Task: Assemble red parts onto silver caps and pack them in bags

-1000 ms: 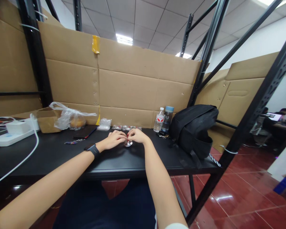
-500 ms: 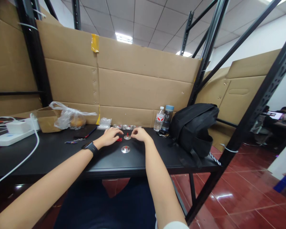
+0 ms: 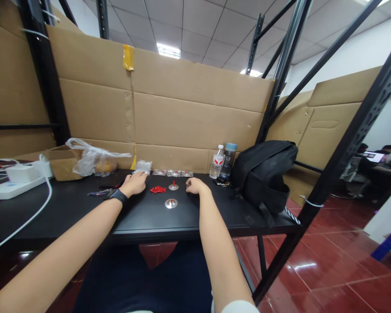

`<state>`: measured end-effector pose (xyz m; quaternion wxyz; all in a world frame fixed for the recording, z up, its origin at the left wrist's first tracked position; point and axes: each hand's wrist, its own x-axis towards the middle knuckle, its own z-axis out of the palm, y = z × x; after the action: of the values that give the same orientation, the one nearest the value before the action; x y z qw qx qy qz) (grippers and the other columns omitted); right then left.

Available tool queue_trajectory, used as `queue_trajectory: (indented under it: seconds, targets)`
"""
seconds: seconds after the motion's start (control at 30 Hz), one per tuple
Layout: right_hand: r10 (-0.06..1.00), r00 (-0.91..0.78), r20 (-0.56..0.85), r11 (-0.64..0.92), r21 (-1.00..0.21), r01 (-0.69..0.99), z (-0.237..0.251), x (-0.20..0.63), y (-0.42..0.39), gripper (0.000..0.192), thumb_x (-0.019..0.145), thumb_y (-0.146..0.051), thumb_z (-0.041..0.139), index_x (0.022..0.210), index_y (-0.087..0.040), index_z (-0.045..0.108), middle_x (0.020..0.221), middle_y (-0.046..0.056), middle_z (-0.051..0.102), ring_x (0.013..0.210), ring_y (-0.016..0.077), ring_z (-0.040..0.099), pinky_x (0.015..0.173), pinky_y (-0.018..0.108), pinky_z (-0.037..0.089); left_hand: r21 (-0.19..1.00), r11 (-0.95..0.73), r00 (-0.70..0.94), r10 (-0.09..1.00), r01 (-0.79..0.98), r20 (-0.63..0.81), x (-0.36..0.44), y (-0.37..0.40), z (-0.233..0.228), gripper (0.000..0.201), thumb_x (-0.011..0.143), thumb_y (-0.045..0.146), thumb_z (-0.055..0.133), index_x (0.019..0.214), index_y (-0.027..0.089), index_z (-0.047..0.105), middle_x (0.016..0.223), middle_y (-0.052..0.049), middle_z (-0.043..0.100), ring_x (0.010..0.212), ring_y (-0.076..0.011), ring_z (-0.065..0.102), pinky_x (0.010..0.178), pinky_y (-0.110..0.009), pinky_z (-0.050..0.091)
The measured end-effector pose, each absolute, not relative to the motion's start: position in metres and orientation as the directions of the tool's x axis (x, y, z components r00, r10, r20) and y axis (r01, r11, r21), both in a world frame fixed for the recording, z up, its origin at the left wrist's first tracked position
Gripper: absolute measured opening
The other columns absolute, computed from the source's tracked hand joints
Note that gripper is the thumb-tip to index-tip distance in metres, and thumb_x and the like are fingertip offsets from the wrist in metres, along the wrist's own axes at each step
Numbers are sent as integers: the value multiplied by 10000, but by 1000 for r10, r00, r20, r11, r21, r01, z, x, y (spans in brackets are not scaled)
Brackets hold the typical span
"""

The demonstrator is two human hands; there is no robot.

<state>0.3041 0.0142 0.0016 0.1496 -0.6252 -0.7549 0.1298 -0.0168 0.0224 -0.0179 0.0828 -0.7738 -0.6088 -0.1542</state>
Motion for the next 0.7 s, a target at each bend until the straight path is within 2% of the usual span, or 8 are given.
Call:
queue_trajectory:
  seconds: [0.1, 0.2, 0.3, 0.4, 0.6, 0.7]
  targets:
    - [982, -178, 59, 187, -380, 906, 3, 303, 13, 394, 731, -149, 803, 1115, -193, 730, 1116, 46, 762, 1013, 189, 712, 880, 230, 513, 74, -145, 107, 921, 987, 376, -40, 37, -25, 609, 850, 150, 473, 1453, 207, 525, 1635, -142, 360, 1510, -327, 293, 1137, -577, 324]
    - [983, -173, 57, 182, -378, 908, 5, 303, 10, 414, 729, -157, 812, 1133, -195, 728, 1127, 52, 758, 1023, 195, 712, 884, 235, 514, 112, -143, 103, 947, 983, 304, -57, 50, -30, 552, 852, 144, 473, 1385, 235, 584, 1580, -107, 461, 1499, -303, 319, 1145, -547, 315]
    - [984, -170, 52, 177, -381, 907, 6, 302, 9, 432, 725, -173, 826, 1145, -193, 727, 1143, 63, 755, 1044, 207, 709, 898, 246, 514, 144, -175, 133, 956, 974, 262, -63, 58, -32, 423, 883, 234, 507, 1277, 260, 659, 1474, -91, 582, 1445, -312, 396, 1136, -514, 322]
    - [983, -177, 42, 179, -387, 904, 7, 302, 8, 431, 736, -196, 830, 1154, -189, 723, 1142, 65, 758, 1047, 208, 710, 908, 248, 513, 143, -174, 129, 952, 974, 277, -61, 59, -30, 361, 912, 294, 493, 1202, 261, 707, 1413, -92, 631, 1403, -320, 440, 1111, -515, 333]
    - [982, -182, 43, 185, -389, 903, 6, 303, 10, 426, 728, -216, 841, 1139, -205, 729, 1131, 54, 761, 1036, 207, 714, 895, 246, 518, 168, -162, 97, 935, 972, 341, -60, 52, -23, 386, 890, 267, 490, 1186, 277, 738, 1376, -90, 663, 1351, -349, 483, 1051, -516, 364]
    - [983, -179, 45, 183, -384, 905, 5, 303, 11, 423, 728, -223, 841, 1136, -207, 731, 1141, 56, 758, 1047, 213, 711, 901, 250, 517, 191, -171, 80, 909, 967, 410, -62, 49, -19, 388, 893, 238, 477, 1180, 274, 736, 1372, -86, 668, 1339, -337, 495, 1025, -496, 372]
